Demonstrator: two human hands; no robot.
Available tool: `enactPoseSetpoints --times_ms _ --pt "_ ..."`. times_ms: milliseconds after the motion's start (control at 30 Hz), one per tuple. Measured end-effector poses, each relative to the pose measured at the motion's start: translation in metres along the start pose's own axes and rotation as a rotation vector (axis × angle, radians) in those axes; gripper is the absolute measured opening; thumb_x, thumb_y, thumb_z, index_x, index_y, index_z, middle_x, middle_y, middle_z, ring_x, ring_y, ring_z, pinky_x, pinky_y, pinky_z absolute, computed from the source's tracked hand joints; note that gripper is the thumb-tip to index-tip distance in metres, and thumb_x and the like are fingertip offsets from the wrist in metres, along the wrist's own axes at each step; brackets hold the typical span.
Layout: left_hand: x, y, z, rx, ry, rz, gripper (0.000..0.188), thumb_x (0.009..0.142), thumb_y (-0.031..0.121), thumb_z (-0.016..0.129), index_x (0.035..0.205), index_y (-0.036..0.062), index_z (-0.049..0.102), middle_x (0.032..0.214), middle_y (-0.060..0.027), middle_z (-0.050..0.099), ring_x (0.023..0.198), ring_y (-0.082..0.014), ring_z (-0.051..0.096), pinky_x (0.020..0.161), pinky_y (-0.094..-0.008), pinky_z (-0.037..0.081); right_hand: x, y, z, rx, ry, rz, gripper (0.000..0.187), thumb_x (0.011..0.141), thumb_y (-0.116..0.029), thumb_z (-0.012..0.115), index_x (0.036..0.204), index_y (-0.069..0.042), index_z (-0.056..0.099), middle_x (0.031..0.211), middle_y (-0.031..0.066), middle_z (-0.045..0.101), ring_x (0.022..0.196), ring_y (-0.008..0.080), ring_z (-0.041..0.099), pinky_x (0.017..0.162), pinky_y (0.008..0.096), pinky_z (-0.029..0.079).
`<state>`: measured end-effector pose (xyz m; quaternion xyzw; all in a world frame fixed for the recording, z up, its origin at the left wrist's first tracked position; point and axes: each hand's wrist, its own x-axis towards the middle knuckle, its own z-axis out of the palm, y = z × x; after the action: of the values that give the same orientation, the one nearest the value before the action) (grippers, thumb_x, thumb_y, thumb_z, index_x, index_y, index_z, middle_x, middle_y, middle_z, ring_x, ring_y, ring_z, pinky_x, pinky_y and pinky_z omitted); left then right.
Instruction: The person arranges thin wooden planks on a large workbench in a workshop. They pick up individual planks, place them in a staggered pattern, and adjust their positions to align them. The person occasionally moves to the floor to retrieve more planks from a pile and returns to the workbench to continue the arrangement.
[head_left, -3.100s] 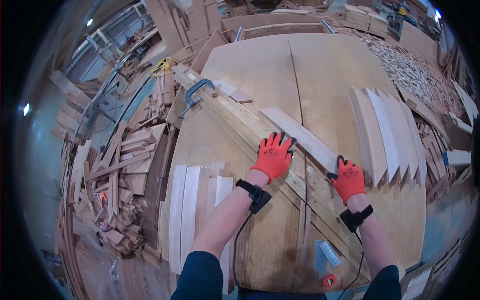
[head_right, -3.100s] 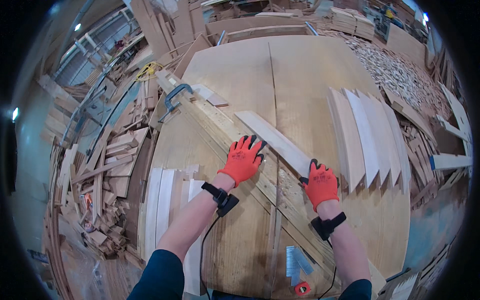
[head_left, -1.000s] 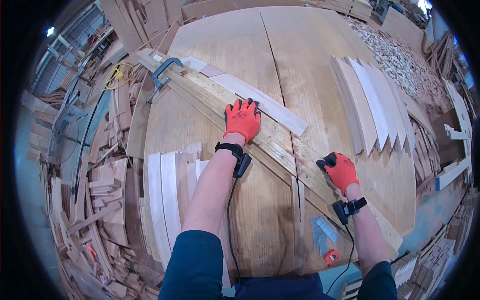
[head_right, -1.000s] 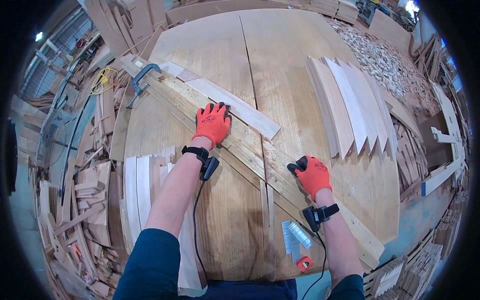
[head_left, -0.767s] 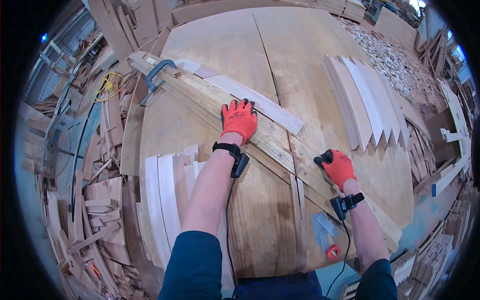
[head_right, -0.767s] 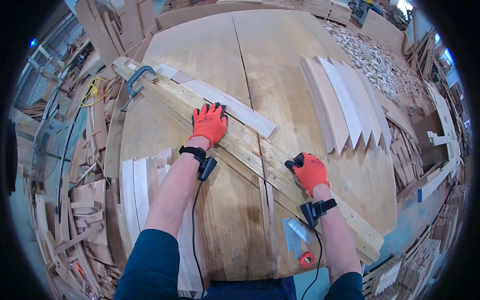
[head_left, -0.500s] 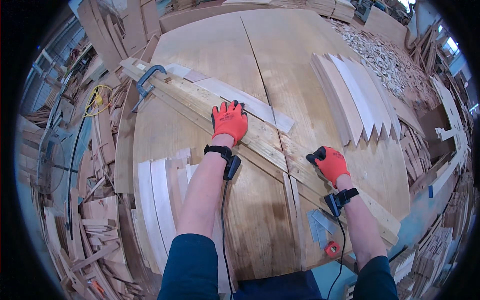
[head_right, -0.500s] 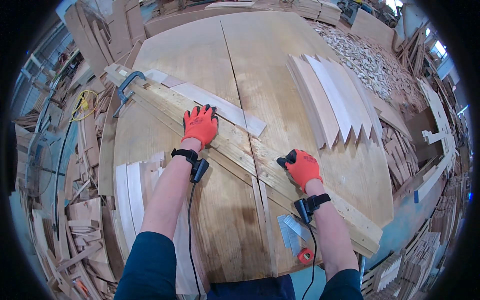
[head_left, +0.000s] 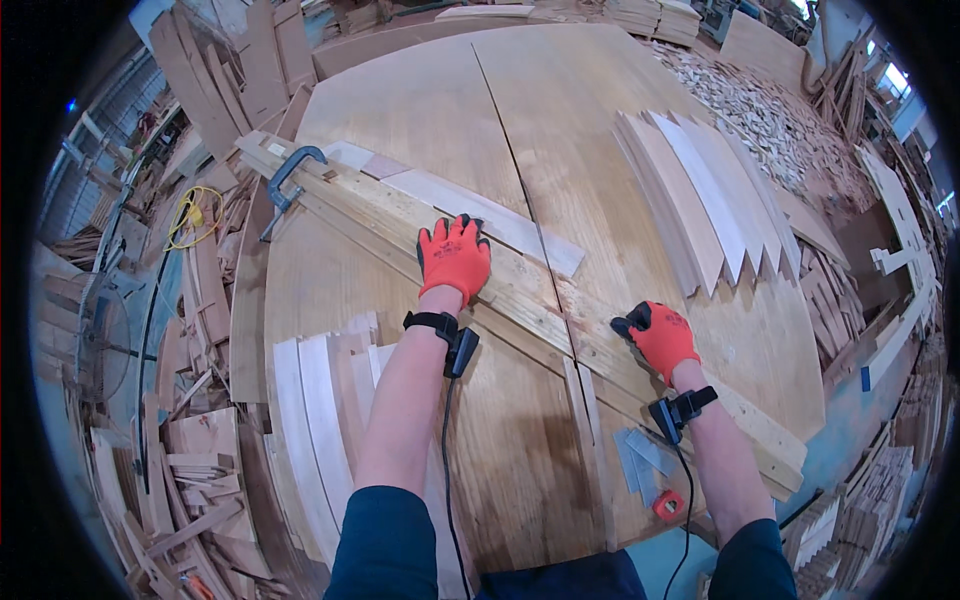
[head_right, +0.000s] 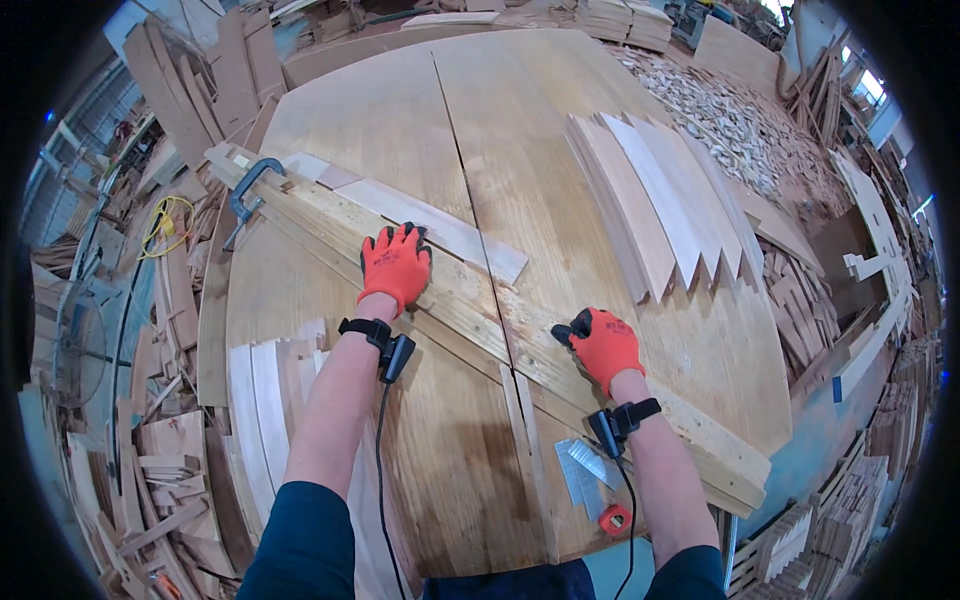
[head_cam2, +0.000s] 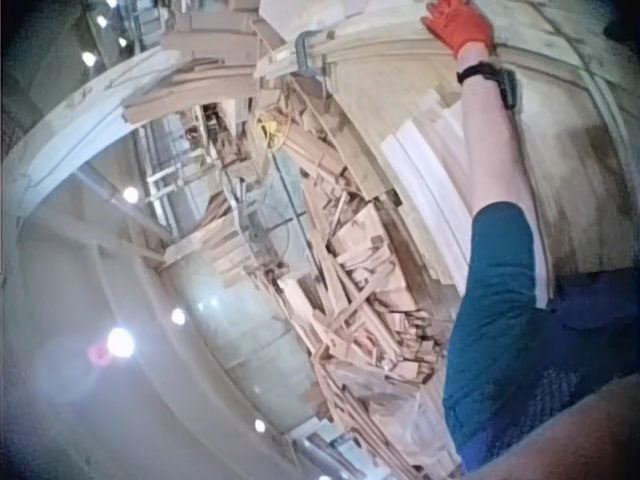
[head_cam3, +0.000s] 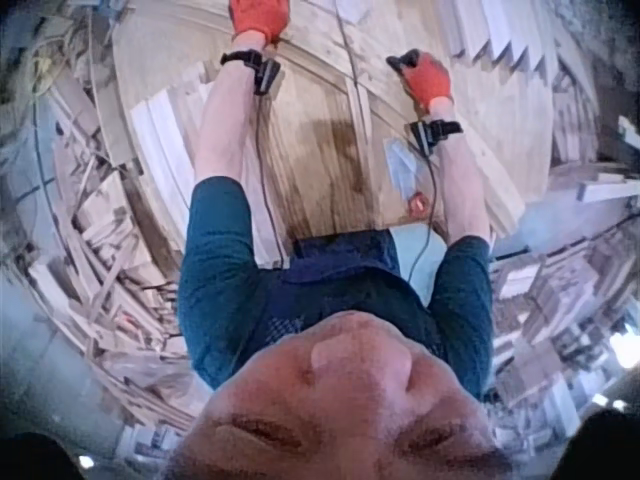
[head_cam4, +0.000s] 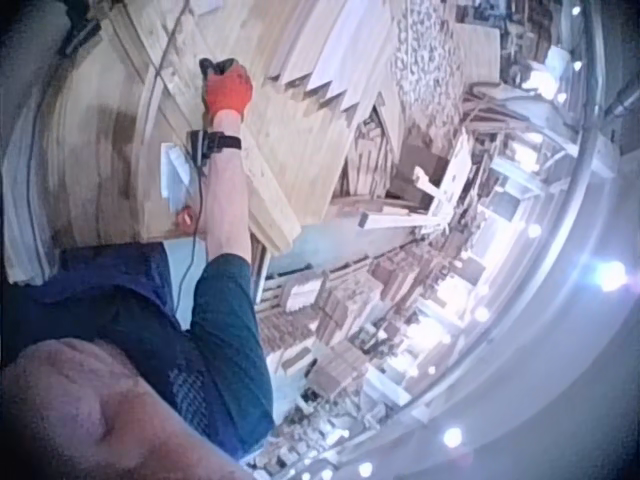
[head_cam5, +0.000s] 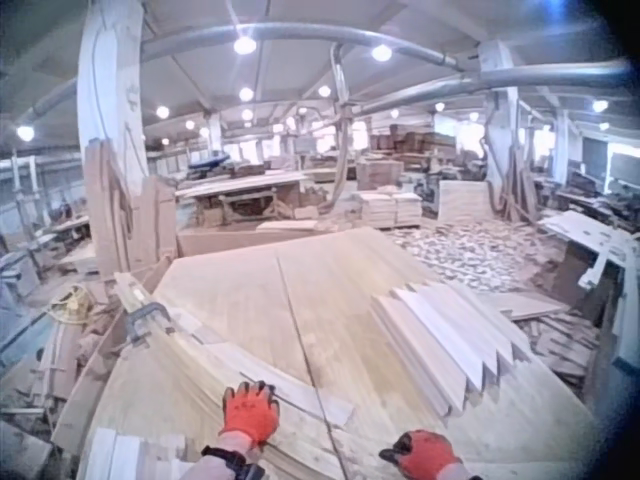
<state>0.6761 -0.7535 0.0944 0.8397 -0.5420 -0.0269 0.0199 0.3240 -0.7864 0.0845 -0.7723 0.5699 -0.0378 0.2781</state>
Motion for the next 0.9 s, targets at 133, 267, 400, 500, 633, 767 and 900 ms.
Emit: enactPoseSetpoints --times_ms 133,267,400,500,633,767,900 --pt "-0.022 0.017 0.004 -0.01 0.067 0.092 0.048 0.095 0.035 0.05 0.138 0.0126 0.055 0.148 -0.009 0.05 0.139 -0.033 0.04 0.116 -0.0562 0.021 -0.021 0.037 0.021 -0.013 0.088 -0.02 0.037 0.083 -0.039 0.075 0.103 -0.009 0.068 0.111 0.0163 0.068 0.103 0.0338 0.065 0.089 0.0459 0.05" --pt "-0.061 0.007 0.014 -0.005 0.114 0.085 0.048 0.094 0.034 0.052 0.137 0.012 0.056 0.149 -0.0093 0.049 0.139 -0.0346 0.039 0.116 -0.0587 0.021 -0.06 0.021 0.012 -0.046 0.03 -0.054 0.04 0.085 -0.046 0.071 0.104 -0.011 0.066 0.109 0.0153 0.068 0.104 0.0346 0.064 0.089 0.046 0.051" --pt "-0.107 0.021 0.012 -0.008 0.02 0.042 0.055 0.096 0.037 0.05 0.144 0.0091 0.051 0.154 -0.0094 0.044 0.143 -0.0348 0.034 0.119 -0.056 0.016 -0.105 0.038 0.015 -0.091 -0.029 -0.016 0.041 0.086 -0.047 0.07 0.106 -0.012 0.066 0.111 0.0131 0.068 0.106 0.0326 0.065 0.089 0.0447 0.052" --pt "-0.151 0.033 0.016 0.003 0.019 0.032 0.056 0.096 0.037 0.05 0.144 0.009 0.05 0.154 -0.0095 0.044 0.144 -0.0346 0.034 0.12 -0.0556 0.016 -0.144 0.059 0.015 -0.075 -0.06 -0.032 0.043 0.086 -0.048 0.069 0.108 -0.011 0.065 0.111 0.0134 0.068 0.106 0.0321 0.065 0.089 0.0447 0.052" --pt "-0.183 0.033 0.011 0.018 0.016 0.021 0.058 0.094 0.038 0.052 0.145 0.0092 0.05 0.154 -0.0097 0.044 0.144 -0.0341 0.034 0.12 -0.0552 0.016 -0.181 0.057 0.01 -0.088 -0.072 -0.084 0.047 0.089 -0.052 0.065 0.107 -0.008 0.065 0.112 0.0152 0.067 0.106 0.0323 0.065 0.088 0.0452 0.053" --pt "-0.248 0.042 0.02 0.007 0.027 -0.01 0.063 0.091 0.039 0.056 0.146 0.0106 0.047 0.153 -0.0101 0.045 0.143 -0.0334 0.035 0.12 -0.0545 0.017 -0.236 0.083 0.018 -0.115 -0.082 -0.213 0.048 0.092 -0.052 0.061 0.107 -0.006 0.063 0.11 0.0167 0.067 0.104 0.0335 0.065 0.087 0.0456 0.053" --pt "-0.307 0.049 0.027 0.002 0.133 0.018 0.057 0.088 0.037 0.059 0.139 0.0097 0.053 0.147 -0.0107 0.051 0.138 -0.0328 0.041 0.116 -0.0539 0.023 -0.264 0.08 0.023 -0.224 -0.02 -0.326 0.044 0.091 -0.049 0.061 0.11 -0.009 0.06 0.105 0.0143 0.066 0.097 0.0309 0.067 0.078 0.0439 0.054"
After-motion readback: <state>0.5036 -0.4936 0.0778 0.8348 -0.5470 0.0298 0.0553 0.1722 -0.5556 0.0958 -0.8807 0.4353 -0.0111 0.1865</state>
